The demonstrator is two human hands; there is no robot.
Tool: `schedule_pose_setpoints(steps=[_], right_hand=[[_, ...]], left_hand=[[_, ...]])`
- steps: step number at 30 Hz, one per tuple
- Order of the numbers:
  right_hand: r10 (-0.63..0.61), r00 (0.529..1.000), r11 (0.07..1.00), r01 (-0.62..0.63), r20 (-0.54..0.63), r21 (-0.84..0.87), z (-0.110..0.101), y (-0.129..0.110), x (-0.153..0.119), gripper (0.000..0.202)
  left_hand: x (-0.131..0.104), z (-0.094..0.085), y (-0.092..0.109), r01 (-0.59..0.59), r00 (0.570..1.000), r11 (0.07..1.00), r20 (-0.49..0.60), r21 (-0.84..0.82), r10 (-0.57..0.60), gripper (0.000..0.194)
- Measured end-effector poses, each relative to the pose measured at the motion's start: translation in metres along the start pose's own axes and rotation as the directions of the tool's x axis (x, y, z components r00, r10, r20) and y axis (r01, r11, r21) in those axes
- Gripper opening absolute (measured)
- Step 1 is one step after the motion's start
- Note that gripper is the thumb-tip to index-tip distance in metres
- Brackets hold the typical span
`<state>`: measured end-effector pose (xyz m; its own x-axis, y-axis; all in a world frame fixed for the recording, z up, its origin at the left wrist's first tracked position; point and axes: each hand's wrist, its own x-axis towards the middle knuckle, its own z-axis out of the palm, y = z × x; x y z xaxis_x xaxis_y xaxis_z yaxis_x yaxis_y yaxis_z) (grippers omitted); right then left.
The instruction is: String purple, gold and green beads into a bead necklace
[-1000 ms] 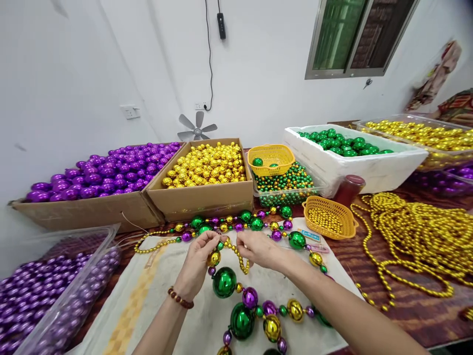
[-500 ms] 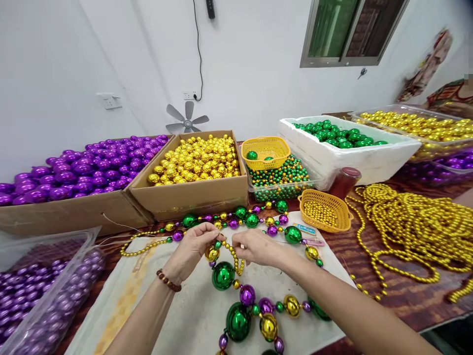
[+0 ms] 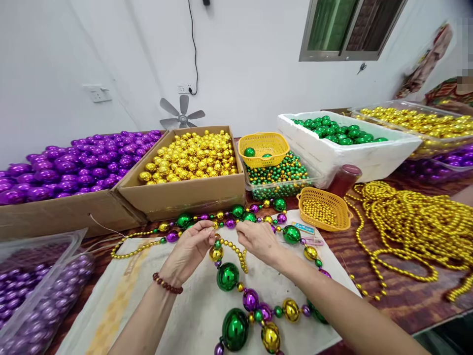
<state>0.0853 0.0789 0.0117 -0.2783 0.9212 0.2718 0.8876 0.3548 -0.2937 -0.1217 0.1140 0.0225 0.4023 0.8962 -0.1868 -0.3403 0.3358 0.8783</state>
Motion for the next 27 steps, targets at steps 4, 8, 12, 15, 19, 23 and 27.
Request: schedule_pose_setpoints(steps=[4,8,12,15,19,23,27], right_hand=[[-0.027,1.000,0.999,0.026,-0.010,-0.033,-0.007,0.000,0.002,0.016],[-0.108,0.994,0.994,0.108,0.001,-0.015,-0.013,-0.003,0.022,0.022],[-0.149,0.989,0.986,0.148,0.008,0.076,-0.014,-0.008,0.046,0.023],[-0.069,0.997,0.979,0.071,-0.017,0.191,-0.008,-0.008,0.058,0.018],[0.053,0.998,0.908,-0.067,0.045,0.413,0.004,-0.001,0.059,0.020],[-0.072,0.980,0.773,-0.062,0.184,0.632,0.016,0.008,0.054,0.018],[-0.073,0.983,0.688,-0.072,0.168,0.722,0.015,0.018,0.056,0.017]], left_hand=[[0.002,0.002,-0.004,0.049,0.999,0.988,-0.011,0.149,-0.048,0.018],[0.005,0.007,-0.004,0.075,0.996,0.978,0.042,0.196,-0.085,0.018],[0.007,0.010,-0.003,0.082,0.992,0.973,0.072,0.216,-0.100,0.017],[0.009,0.010,-0.003,0.032,0.997,0.979,0.064,0.202,-0.046,0.016],[0.012,0.007,-0.001,-0.020,0.998,0.982,0.054,0.188,0.010,0.016],[0.016,0.003,0.004,-0.017,0.997,0.980,0.077,0.199,0.002,0.016],[0.018,0.000,0.010,0.012,0.994,0.957,0.098,0.290,-0.042,0.017]])
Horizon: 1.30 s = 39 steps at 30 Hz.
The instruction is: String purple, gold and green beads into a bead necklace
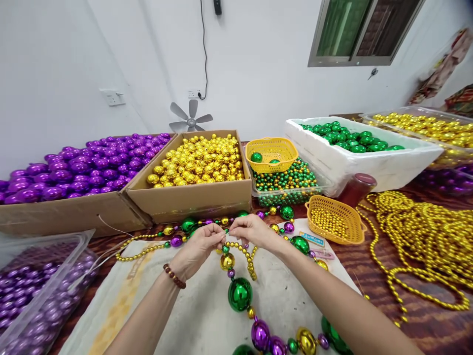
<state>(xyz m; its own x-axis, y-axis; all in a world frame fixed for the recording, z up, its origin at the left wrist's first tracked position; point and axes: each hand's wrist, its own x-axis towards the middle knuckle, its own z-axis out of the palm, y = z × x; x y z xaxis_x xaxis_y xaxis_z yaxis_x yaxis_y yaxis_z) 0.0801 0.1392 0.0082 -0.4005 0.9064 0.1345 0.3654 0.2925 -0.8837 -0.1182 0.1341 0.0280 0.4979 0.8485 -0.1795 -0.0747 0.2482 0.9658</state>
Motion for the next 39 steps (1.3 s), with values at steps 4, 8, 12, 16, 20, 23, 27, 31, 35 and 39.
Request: schedule_pose_setpoints(steps=[4,8,12,16,20,23,27,31,35,39], right_hand=[[-0.027,0.998,0.999,0.028,-0.054,0.020,-0.011,-0.012,-0.002,0.015],[-0.062,0.998,0.997,0.062,-0.008,0.038,-0.007,-0.031,-0.015,0.012],[-0.016,0.995,0.985,-0.001,0.097,0.171,-0.009,-0.029,-0.021,0.006],[0.092,0.990,0.920,-0.126,0.109,0.371,-0.014,-0.011,-0.008,0.026],[0.171,0.977,0.831,-0.212,0.125,0.515,-0.004,0.004,0.004,0.025],[0.192,0.971,0.770,-0.239,0.142,0.592,0.003,0.008,0.007,0.020],[0.205,0.968,0.701,-0.250,0.147,0.668,0.004,0.011,0.010,0.018],[0.221,0.960,0.637,-0.274,0.169,0.720,0.004,0.012,0.015,0.020],[0.224,0.955,0.576,-0.292,0.196,0.763,0.007,0.013,0.017,0.028],[0.224,0.957,0.543,-0.278,0.183,0.792,0.009,0.016,0.017,0.032]], left_hand=[[0.001,-0.005,0.006,0.062,0.997,0.995,0.040,0.080,-0.066,0.019],[0.004,-0.010,0.009,0.081,0.996,0.997,0.034,0.021,-0.081,0.016],[0.006,-0.012,0.008,0.073,0.996,0.994,0.039,0.081,-0.076,0.012],[0.009,-0.007,0.011,0.002,0.999,0.974,0.037,0.229,-0.010,0.010],[0.012,0.000,0.014,-0.077,0.997,0.943,0.034,0.325,0.070,0.012],[0.013,0.000,0.014,-0.143,0.989,0.893,0.026,0.427,0.147,0.011],[0.014,0.000,0.014,-0.282,0.942,0.708,0.048,0.647,0.331,0.008],[0.018,0.001,0.016,-0.383,0.879,0.548,0.110,0.744,0.464,0.007],[0.022,0.001,0.013,-0.428,0.823,0.513,0.085,0.744,0.562,0.009],[0.024,0.001,0.007,-0.454,0.790,0.540,0.039,0.709,0.612,0.010]])
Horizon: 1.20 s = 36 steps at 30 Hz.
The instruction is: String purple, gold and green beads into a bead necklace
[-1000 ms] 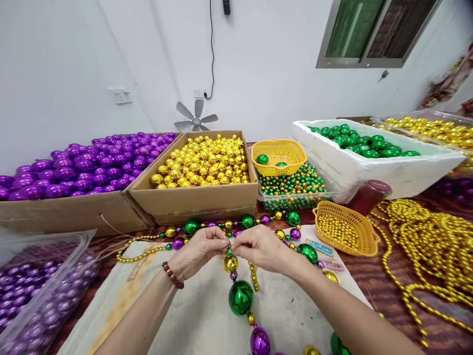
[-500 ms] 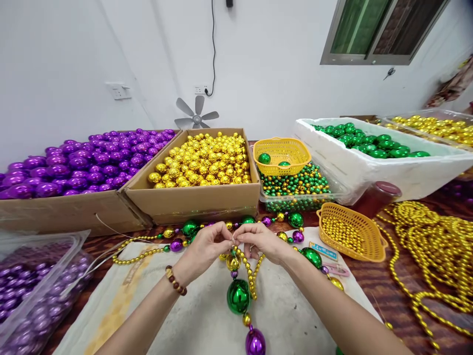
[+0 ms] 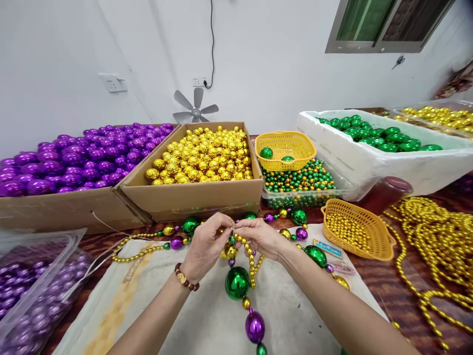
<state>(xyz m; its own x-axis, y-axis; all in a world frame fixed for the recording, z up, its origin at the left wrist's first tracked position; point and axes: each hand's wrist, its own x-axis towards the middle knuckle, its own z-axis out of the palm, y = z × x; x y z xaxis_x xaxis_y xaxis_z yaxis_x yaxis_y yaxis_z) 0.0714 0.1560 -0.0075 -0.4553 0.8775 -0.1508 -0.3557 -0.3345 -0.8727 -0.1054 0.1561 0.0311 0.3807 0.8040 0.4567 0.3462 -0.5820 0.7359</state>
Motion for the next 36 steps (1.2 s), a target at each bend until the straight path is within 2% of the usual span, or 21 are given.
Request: schedule_pose_setpoints(steps=[5,9,12,16,19,21,24,28,30,33,36], right_hand=[[-0.033,0.999,0.999,0.032,-0.017,-0.005,-0.001,-0.002,0.001,0.028],[-0.046,0.999,0.998,0.045,-0.028,-0.039,0.005,-0.003,0.006,0.021],[-0.087,0.994,0.994,0.082,-0.062,-0.078,0.005,-0.001,0.011,0.014],[-0.153,0.982,0.976,0.132,-0.111,-0.171,-0.011,-0.004,0.009,0.005],[-0.207,0.967,0.970,0.183,-0.147,-0.163,-0.029,-0.011,-0.002,0.004],[-0.251,0.951,0.967,0.237,-0.179,-0.095,-0.037,-0.015,-0.008,0.004],[-0.272,0.943,0.959,0.283,-0.191,0.033,-0.036,-0.016,-0.011,0.008],[-0.223,0.965,0.965,0.238,-0.140,0.107,-0.025,-0.007,-0.006,0.014],[-0.196,0.975,0.974,0.206,-0.106,0.091,-0.021,-0.002,-0.004,0.013],[-0.158,0.986,0.987,0.159,-0.055,0.014,-0.018,0.001,-0.002,0.014],[-0.160,0.987,0.983,0.157,-0.030,-0.097,-0.018,-0.001,-0.002,0.012]], left_hand=[[-0.002,0.002,-0.003,0.065,0.995,0.990,-0.073,-0.126,-0.075,0.007],[-0.001,0.004,-0.004,0.062,0.994,0.986,-0.074,-0.157,-0.074,0.008],[-0.001,0.006,-0.005,0.105,0.987,0.970,-0.095,-0.219,-0.128,0.006],[-0.003,0.005,-0.010,0.144,0.968,0.952,-0.162,-0.271,-0.192,0.003],[-0.006,0.003,-0.018,0.204,0.947,0.919,-0.169,-0.338,-0.273,0.005],[-0.008,0.002,-0.022,0.276,0.927,0.869,-0.126,-0.410,-0.354,0.009],[-0.012,0.005,-0.026,0.350,0.882,0.751,-0.073,-0.560,-0.466,0.016],[-0.017,0.013,-0.023,0.344,0.828,0.467,0.028,-0.815,-0.561,0.018],[-0.018,0.014,-0.021,0.327,0.819,0.359,0.073,-0.874,-0.570,0.017],[-0.018,0.013,-0.021,0.317,0.831,0.349,0.081,-0.882,-0.550,0.015],[-0.017,0.008,-0.023,0.388,0.840,0.381,0.151,-0.839,-0.522,0.013]])
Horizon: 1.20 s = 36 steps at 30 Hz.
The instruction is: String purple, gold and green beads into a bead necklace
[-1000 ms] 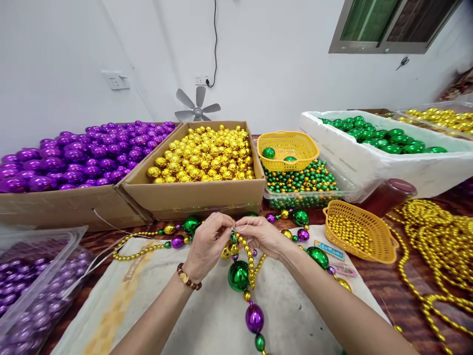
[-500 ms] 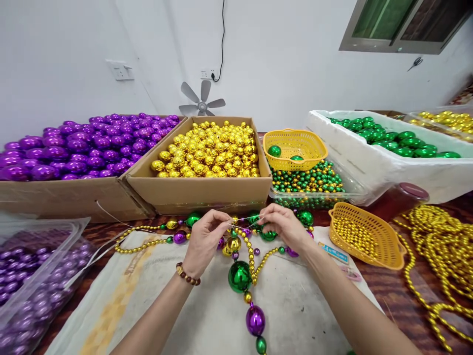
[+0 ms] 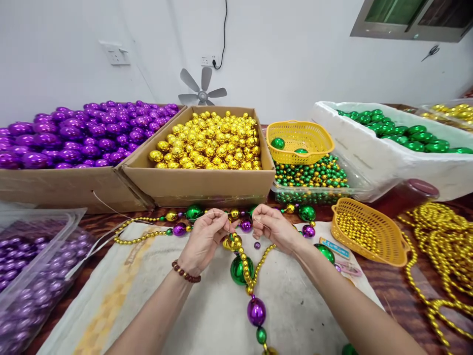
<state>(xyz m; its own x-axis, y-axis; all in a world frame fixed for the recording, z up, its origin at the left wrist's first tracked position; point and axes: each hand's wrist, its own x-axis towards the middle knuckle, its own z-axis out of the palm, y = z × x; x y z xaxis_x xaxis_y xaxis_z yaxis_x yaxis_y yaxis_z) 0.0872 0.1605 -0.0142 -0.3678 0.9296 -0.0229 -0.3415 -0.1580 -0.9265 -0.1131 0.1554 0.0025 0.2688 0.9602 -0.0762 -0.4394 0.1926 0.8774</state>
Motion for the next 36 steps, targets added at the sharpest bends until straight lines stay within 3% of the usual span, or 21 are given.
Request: schedule_pose_setpoints(steps=[6,11,16,20,23,27,31,34,36], right_hand=[[-0.016,0.997,0.962,0.037,0.079,-0.271,0.008,-0.015,-0.007,0.010],[0.022,0.992,0.954,0.016,0.124,-0.298,0.015,-0.025,-0.013,0.008],[-0.002,1.000,0.995,0.003,0.008,-0.099,0.019,-0.028,0.006,0.013],[-0.007,0.996,1.000,0.005,-0.084,-0.022,0.035,-0.019,0.033,0.013],[-0.042,0.992,0.996,0.032,-0.116,-0.084,0.044,-0.014,0.052,0.003],[-0.086,0.986,0.945,0.036,-0.143,-0.324,0.030,-0.009,0.052,0.023],[-0.067,0.997,0.856,0.045,-0.025,-0.515,0.021,0.000,0.027,0.030],[-0.046,0.994,0.815,0.096,0.101,-0.572,0.027,0.006,0.013,0.023],[-0.057,0.991,0.792,0.120,0.123,-0.598,0.032,0.007,0.008,0.018]], left_hand=[[-0.002,0.001,0.014,0.061,0.994,0.974,0.076,0.219,-0.079,0.017],[-0.001,-0.002,0.022,0.214,0.957,0.906,0.108,0.366,-0.269,0.018],[0.006,-0.012,0.025,0.262,0.930,0.905,0.163,0.336,-0.330,0.019],[0.009,-0.012,0.026,0.259,0.891,0.872,0.246,0.415,-0.381,0.015],[0.009,-0.013,0.026,0.255,0.888,0.868,0.253,0.426,-0.385,0.015],[0.005,-0.021,0.026,0.241,0.924,0.900,0.199,0.363,-0.328,0.014],[0.003,-0.024,0.025,0.221,0.935,0.909,0.187,0.353,-0.300,0.016],[0.003,-0.020,0.026,0.206,0.934,0.909,0.205,0.363,-0.294,0.017],[0.002,-0.019,0.029,0.202,0.934,0.903,0.204,0.380,-0.295,0.017]])
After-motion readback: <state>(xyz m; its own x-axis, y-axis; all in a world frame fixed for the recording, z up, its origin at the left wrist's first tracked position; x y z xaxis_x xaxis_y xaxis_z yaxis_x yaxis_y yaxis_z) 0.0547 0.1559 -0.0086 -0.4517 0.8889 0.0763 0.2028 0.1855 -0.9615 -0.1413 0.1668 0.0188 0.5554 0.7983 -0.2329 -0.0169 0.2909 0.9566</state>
